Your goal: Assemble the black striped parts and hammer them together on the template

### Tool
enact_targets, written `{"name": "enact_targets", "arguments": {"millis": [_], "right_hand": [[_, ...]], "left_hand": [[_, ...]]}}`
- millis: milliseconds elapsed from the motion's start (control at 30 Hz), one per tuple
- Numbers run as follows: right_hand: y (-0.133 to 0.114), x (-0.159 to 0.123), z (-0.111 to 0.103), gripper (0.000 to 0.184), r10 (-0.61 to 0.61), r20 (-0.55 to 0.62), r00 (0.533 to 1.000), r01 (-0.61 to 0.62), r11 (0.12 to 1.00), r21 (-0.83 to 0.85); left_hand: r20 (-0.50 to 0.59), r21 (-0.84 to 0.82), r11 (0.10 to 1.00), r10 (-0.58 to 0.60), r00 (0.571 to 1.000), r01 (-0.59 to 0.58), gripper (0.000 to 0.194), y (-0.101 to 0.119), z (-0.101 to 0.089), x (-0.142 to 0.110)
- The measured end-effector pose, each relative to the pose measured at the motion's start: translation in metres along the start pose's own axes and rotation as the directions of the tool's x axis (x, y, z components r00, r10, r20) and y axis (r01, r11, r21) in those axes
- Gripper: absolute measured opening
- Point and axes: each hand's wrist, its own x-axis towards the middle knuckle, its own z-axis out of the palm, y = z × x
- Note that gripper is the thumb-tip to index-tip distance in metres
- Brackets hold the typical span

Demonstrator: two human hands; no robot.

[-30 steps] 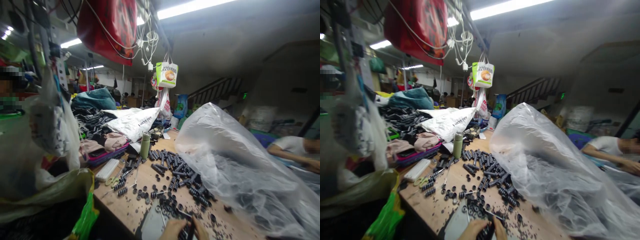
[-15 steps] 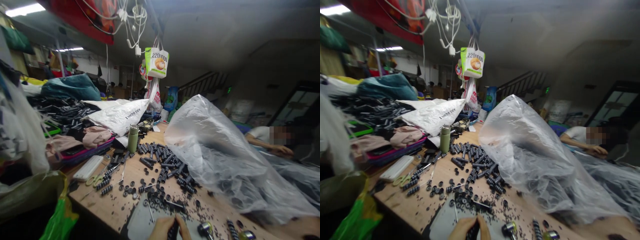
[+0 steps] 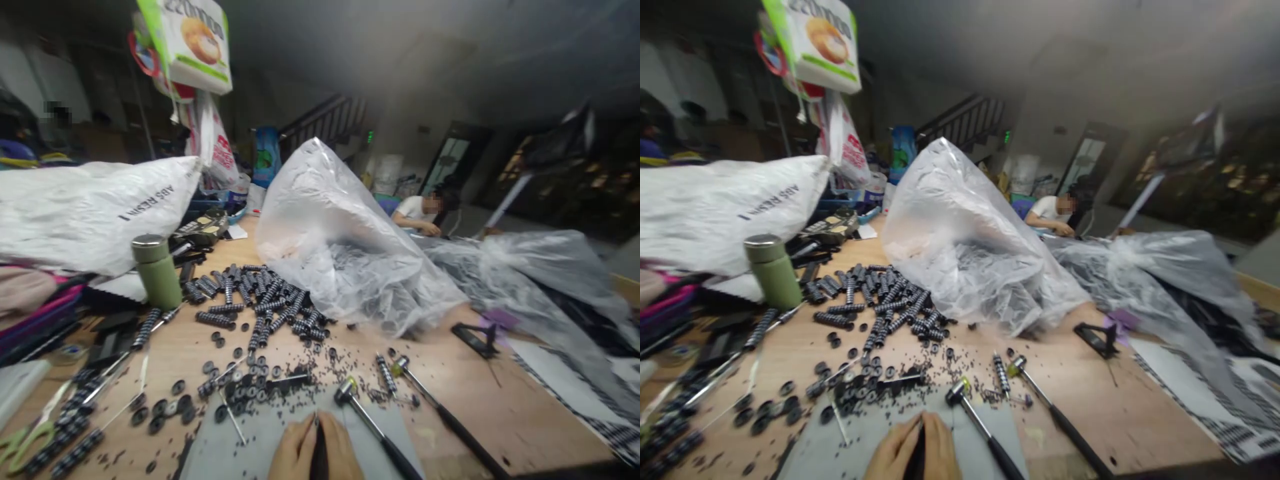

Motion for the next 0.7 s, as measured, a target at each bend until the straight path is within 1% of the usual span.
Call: {"name": "enact_targets", "arguments": {"millis": [33, 67, 100, 133, 167, 233, 267, 300, 367, 433, 467, 533, 567, 600, 633, 700], "right_hand": [[-0.002, -0.001, -0.003, 0.060, 0.030, 0.026, 0.999, -0.030, 0.999, -0.018], [-0.005, -0.002, -0.007, 0.063, 0.059, 0.060, 0.996, -0.057, 0.998, -0.032], [-0.009, -0.002, -0.009, 0.067, 0.091, 0.089, 0.992, -0.087, 0.995, -0.044], [-0.013, -0.003, -0.011, 0.069, 0.126, 0.111, 0.986, -0.121, 0.991, -0.053], [-0.018, -0.003, -0.013, 0.070, 0.163, 0.124, 0.979, -0.156, 0.986, -0.062], [-0.028, -0.002, -0.016, 0.070, 0.216, 0.132, 0.967, -0.208, 0.975, -0.076], [-0.032, -0.001, -0.017, 0.071, 0.228, 0.140, 0.964, -0.218, 0.973, -0.080], [-0.036, -0.001, -0.019, 0.073, 0.229, 0.156, 0.961, -0.219, 0.973, -0.078], [-0.039, -0.001, -0.026, 0.084, 0.198, 0.205, 0.959, -0.192, 0.980, -0.049], [-0.037, -0.002, -0.037, 0.096, 0.141, 0.230, 0.963, -0.143, 0.990, -0.010], [-0.033, -0.003, -0.044, 0.095, 0.125, 0.208, 0.970, -0.126, 0.992, -0.011], [-0.021, -0.005, -0.059, 0.078, 0.151, 0.091, 0.984, -0.143, 0.986, -0.090], [-0.013, -0.006, -0.066, 0.068, 0.186, 0.007, 0.983, -0.182, 0.970, -0.160], [-0.005, -0.007, -0.072, 0.060, 0.225, -0.076, 0.971, -0.237, 0.943, -0.236], [0.004, -0.008, -0.077, 0.054, 0.259, -0.128, 0.957, -0.286, 0.909, -0.302], [0.020, -0.011, -0.082, 0.042, 0.269, -0.148, 0.952, -0.306, 0.868, -0.390]], "left_hand": [[-0.008, 0.153, 0.983, 0.105, 0.994, -0.103, 0.040, -0.002, 0.000, -0.003], [0.004, 0.301, 0.932, 0.211, 0.977, -0.202, 0.040, -0.005, -0.001, -0.005], [0.031, 0.437, 0.854, 0.301, 0.953, -0.284, 0.040, -0.008, -0.003, -0.007], [0.059, 0.558, 0.758, 0.371, 0.927, -0.339, 0.040, -0.010, -0.005, -0.008], [0.088, 0.657, 0.657, 0.420, 0.903, -0.370, 0.039, -0.013, -0.007, -0.008], [0.164, 0.765, 0.485, 0.491, 0.856, -0.424, 0.039, -0.016, -0.012, -0.005], [0.195, 0.778, 0.429, 0.529, 0.826, -0.458, 0.038, -0.017, -0.014, -0.003], [0.218, 0.775, 0.394, 0.568, 0.794, -0.495, 0.038, -0.018, -0.016, -0.001], [0.254, 0.749, 0.354, 0.628, 0.736, -0.560, 0.038, -0.018, -0.022, 0.002], [0.281, 0.733, 0.327, 0.653, 0.703, -0.597, 0.039, -0.014, -0.028, 0.003], [0.306, 0.724, 0.312, 0.655, 0.691, -0.616, 0.039, -0.011, -0.031, 0.003], [0.358, 0.705, 0.274, 0.659, 0.661, -0.655, 0.038, -0.004, -0.037, 0.000], [0.382, 0.701, 0.255, 0.654, 0.653, -0.666, 0.037, 0.001, -0.039, -0.003], [0.402, 0.703, 0.237, 0.644, 0.650, -0.670, 0.037, 0.005, -0.041, -0.005], [0.411, 0.718, 0.223, 0.629, 0.660, -0.660, 0.038, 0.008, -0.041, -0.007], [0.399, 0.767, 0.198, 0.599, 0.694, -0.611, 0.037, 0.013, -0.040, -0.011]]}}
